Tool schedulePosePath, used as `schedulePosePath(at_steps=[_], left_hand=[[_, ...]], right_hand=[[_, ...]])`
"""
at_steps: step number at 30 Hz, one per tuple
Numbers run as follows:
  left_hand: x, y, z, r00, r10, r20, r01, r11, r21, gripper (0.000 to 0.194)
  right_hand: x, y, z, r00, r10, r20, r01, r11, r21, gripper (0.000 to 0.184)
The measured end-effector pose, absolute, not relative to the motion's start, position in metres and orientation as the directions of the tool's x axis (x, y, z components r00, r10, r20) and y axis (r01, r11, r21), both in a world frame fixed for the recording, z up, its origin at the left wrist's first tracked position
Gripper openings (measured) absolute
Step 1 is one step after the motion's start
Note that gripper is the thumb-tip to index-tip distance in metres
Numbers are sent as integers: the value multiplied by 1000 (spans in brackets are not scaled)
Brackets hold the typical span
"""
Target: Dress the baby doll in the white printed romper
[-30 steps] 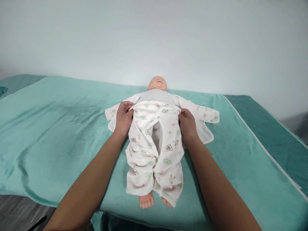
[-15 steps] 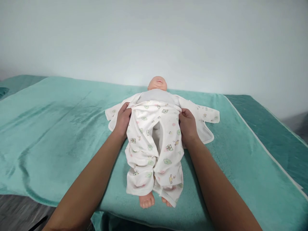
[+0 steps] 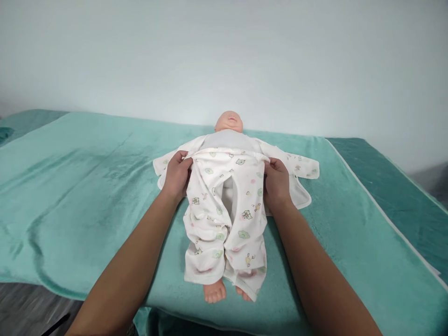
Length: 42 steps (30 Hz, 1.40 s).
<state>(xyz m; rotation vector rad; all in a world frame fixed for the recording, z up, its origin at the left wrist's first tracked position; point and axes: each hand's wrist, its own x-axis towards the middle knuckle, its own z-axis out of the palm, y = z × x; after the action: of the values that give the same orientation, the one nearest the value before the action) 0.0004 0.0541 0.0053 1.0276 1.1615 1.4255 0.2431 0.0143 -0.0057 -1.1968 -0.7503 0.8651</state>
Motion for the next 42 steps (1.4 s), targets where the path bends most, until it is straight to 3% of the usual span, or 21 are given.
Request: schedulePosePath(at_steps=[5,16,20,25,32,37,42], left_hand=[[4,56,6,-131,988,87,-100,-100,990,17],[7,57,3,-153,931,331,72,-324,943,11],[8,63,2,-127,950,285,67,-278,958,8],[10,70,6,-82,979,186,-80,-192,978,13],[11,69,7,-4,998,70,-192,-70,979,20],[9,71,4,-57,979,194,-30,-196,980,14],[11,72,10,36,940,340,-36,-339,940,9]], right_hand=[[243,17,-9,383,915,130,33,127,-991,19],[245,15,7,251,914,317,173,280,-944,15],[246,19,5,267,883,387,293,308,-905,13],[248,35,3,305,857,416,433,264,-862,14],[248,52,-1,342,893,292,352,166,-921,16],[244,45,7,234,901,366,232,314,-921,14],[248,49,10,93,893,440,160,423,-892,19]])
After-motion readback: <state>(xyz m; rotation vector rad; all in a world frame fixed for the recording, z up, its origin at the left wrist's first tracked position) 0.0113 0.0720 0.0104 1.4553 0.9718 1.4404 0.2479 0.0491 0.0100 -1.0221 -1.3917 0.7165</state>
